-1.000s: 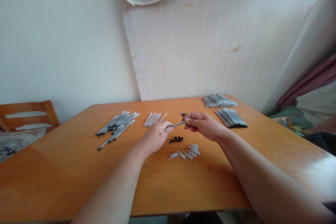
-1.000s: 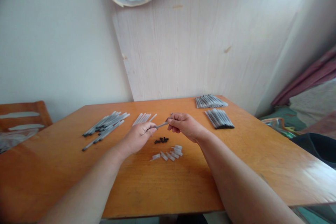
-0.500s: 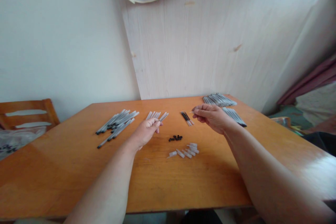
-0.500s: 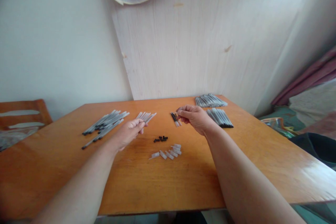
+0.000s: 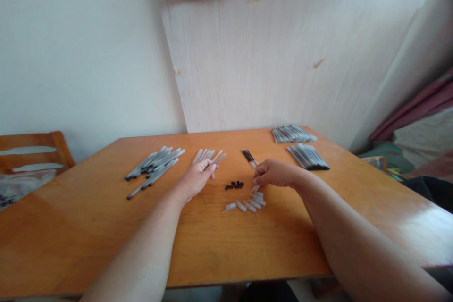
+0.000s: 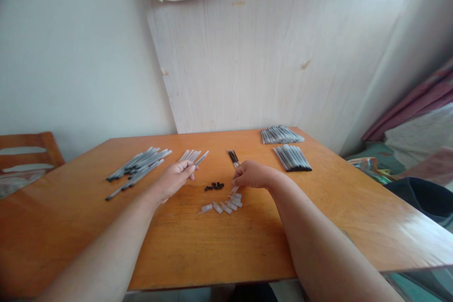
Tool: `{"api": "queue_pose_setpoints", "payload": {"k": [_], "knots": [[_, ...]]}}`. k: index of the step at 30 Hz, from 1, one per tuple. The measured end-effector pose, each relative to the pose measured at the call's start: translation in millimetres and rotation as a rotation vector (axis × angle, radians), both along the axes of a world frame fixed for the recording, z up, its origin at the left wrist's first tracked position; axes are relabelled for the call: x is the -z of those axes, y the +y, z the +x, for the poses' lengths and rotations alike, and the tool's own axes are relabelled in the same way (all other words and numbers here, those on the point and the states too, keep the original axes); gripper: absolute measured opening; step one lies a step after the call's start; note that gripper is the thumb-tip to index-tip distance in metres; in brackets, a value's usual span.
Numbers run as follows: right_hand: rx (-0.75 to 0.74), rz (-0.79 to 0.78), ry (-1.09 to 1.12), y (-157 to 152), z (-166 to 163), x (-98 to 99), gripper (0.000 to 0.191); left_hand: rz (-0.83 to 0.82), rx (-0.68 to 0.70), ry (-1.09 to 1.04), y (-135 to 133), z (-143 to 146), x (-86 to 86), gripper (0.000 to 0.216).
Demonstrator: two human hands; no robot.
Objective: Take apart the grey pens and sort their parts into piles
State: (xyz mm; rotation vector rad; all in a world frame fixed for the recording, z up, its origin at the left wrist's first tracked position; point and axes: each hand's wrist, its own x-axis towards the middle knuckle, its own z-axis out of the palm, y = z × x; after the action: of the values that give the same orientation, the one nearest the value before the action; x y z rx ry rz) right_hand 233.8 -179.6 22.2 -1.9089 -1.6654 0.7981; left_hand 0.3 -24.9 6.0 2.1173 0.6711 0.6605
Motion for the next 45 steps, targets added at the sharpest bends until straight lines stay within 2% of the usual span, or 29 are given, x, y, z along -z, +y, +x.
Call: {"api": "queue_pose_setpoints", "payload": {"k": [6, 12, 18, 24, 26, 31, 36, 41, 45], "knots": [[-0.061, -0.051, -0.066, 4, 6, 6.1, 0.013, -0.081, 0.004, -0.019, 0, 1, 0.9, 0.028], [-0.057, -0.106, -0.055, 3, 6, 8.6, 0.011, -0.236, -0.018, -0.088, -1, 0, -0.5, 0.026], [-0.052, -0.135, -0.064, 1, 4, 7.2, 0.018, -0.327, -0.032, -0.172, 1, 1, 0.6, 0.02], [-0.053, -0.163, -0.066, 1, 1, 4.1, 0.019, -0.522, -0.043, -0.318, 8, 3, 4.8, 0.019], [-0.032, -0.111, -0.064, 2, -1, 4.5, 0.02, -0.571, -0.03, -0.352, 9, 3, 4.7, 0.021], [0.099, 0.149, -0.004, 11, -16, 9.8, 0.021, -0.62, -0.016, -0.39, 5, 3, 0.6, 0.02], [0.051, 0.304, -0.023, 19, -44, 12.0, 0.021, -0.66, 0.025, -0.443, -7, 6, -5.2, 0.019], [-0.005, 0.379, -0.006, 23, -62, 14.8, 0.025, -0.716, 0.104, -0.498, -17, 9, -9.0, 0.019], [-0.002, 0.365, 0.087, 24, -67, 15.7, 0.03, -0.76, 0.153, -0.529, -22, 10, -10.5, 0.018]]}}
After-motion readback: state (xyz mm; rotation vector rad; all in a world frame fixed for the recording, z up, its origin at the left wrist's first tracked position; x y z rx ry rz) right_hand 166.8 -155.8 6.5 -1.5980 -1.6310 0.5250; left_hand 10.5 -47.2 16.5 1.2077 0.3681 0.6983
